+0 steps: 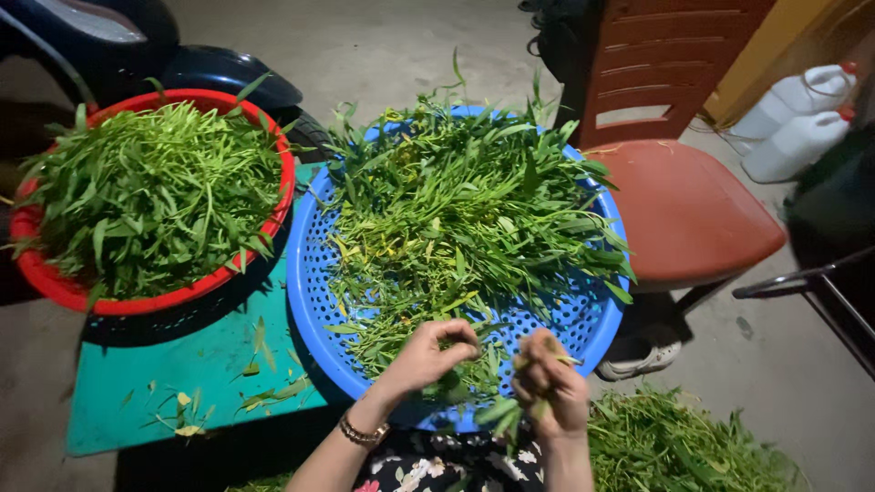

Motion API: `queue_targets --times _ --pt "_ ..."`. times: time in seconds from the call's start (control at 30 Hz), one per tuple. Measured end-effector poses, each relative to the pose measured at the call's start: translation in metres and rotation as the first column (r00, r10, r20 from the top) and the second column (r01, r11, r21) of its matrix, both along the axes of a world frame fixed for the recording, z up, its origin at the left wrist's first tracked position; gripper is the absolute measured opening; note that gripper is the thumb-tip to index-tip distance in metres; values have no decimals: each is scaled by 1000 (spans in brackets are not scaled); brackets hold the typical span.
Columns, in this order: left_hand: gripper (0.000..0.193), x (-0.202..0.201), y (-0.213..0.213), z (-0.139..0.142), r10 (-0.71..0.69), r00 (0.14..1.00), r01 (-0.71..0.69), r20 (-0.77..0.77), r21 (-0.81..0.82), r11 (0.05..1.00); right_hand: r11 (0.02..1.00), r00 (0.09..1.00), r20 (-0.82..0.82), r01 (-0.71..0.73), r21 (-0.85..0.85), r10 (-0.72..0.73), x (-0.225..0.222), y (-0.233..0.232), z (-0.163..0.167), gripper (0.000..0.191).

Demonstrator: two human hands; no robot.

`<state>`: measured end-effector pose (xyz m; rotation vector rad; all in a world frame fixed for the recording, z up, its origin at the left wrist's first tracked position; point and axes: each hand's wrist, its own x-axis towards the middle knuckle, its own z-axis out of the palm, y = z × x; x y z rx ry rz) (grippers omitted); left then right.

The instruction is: The person sits at a low table and picks tender leaves and tips from water spinach stems, placing the picked greens into a red basket while discarding stripped stems and yellowed leaves aside. They work through a pile of vegetables in a blue perforated basket, taking stalks one at a time.

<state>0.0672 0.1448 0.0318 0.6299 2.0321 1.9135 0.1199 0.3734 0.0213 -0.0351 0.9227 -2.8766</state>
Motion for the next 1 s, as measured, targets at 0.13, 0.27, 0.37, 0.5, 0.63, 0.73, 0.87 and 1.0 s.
queue_targets --times 0.13,0.27,0.37,0.5,0.63,0.73,0.87,1.0 --pt "14 -11 -46 19 119 950 -253 -289 -484 838 994 959 -267 80 -71 -96 18 36 11 24" --pt "21 -53 -92 23 235 802 -566 -550 -572 594 971 917 -361 93 -222 -170 23 61 24 22" --pt "15 -109 -111 17 308 727 -677 -614 -564 473 936 908 -410 -64 -345 -89 17 58 26 18" --pt "28 -164 -112 7 288 594 -781 -752 -453 430 926 914 -401 -102 -363 -56 15 49 25 17" --pt "19 -175 -108 12 226 683 -717 -694 -580 387 957 902 -426 -61 -285 -69 19 56 28 19" --pt "17 -164 -113 20 317 689 -710 -652 -519 477 968 908 -401 16 -252 -119 22 59 29 23" --pt "19 -125 -123 36 456 688 -672 -564 -260 694 985 852 -499 172 -19 -158 12 41 25 24" --pt "17 -73 -123 51 440 708 -645 -552 -251 722 985 899 -412 172 20 -148 7 15 26 20"
